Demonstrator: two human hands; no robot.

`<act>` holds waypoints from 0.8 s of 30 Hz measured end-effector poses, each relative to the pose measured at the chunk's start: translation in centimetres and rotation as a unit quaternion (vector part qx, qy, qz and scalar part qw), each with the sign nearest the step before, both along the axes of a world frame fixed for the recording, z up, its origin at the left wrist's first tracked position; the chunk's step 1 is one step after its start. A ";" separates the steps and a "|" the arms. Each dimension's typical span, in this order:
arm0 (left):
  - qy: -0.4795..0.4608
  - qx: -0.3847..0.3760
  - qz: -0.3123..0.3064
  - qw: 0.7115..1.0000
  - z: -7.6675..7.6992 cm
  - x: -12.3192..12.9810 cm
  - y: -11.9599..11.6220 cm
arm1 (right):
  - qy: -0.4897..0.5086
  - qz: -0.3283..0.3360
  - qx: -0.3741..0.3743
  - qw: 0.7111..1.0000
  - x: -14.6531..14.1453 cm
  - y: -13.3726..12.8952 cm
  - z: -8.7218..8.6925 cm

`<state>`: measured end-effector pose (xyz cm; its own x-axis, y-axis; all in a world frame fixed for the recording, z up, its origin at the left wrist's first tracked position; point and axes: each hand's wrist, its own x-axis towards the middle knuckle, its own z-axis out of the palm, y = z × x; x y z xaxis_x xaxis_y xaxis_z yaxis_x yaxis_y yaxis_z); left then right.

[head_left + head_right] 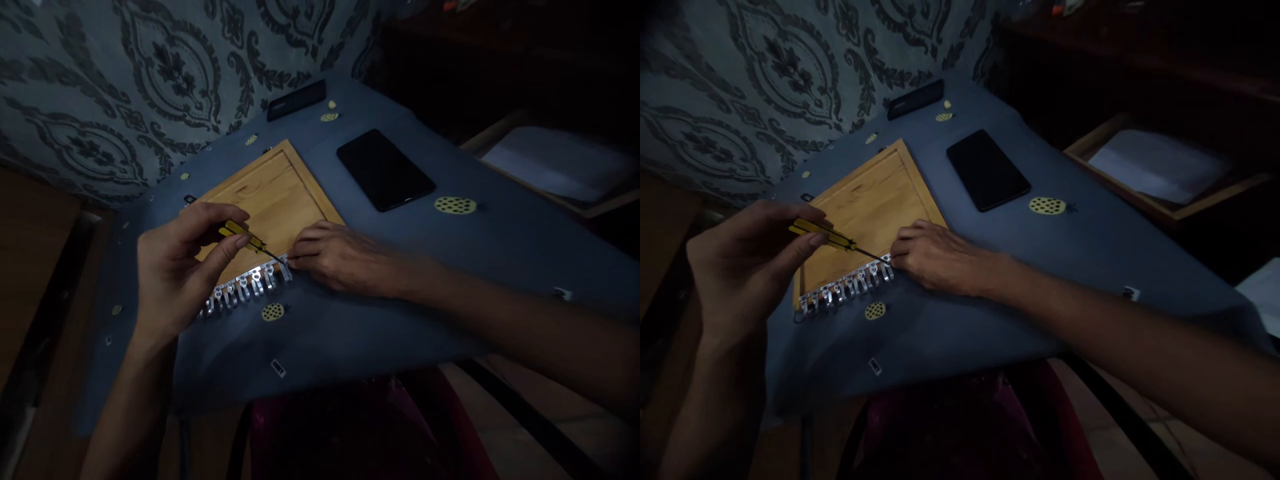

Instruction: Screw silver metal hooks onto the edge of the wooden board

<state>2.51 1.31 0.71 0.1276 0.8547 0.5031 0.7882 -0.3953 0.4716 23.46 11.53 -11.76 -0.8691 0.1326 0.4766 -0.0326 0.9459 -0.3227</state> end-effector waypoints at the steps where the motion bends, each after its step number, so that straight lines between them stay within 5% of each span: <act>1: 0.000 -0.004 -0.008 1.000 0.1 0.1 0.1 | -0.002 0.002 -0.001 1.000 0.0 0.0 0.0; 9: 0.002 -0.028 -0.055 0.998 0.7 -0.1 1.0 | -0.006 -0.002 0.000 1.000 0.0 -0.1 0.1; 15: -0.001 0.059 0.012 0.998 -1.4 -0.4 0.3 | -0.002 0.004 -0.010 1.000 0.2 0.0 0.0; 19: -0.182 0.036 0.031 0.982 -3.0 1.3 0.5 | 0.002 0.006 -0.006 1.000 0.3 -0.1 0.2; 24: -0.457 -0.017 -0.004 0.889 -3.5 4.9 1.5 | -0.026 -0.005 0.005 1.000 0.1 -0.1 0.7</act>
<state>7.43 2.82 -2.80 -0.3150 0.8728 0.3729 0.0663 -0.3718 0.9260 23.58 11.40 -11.09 -0.8917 0.1359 0.4318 -0.0072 0.9495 -0.3138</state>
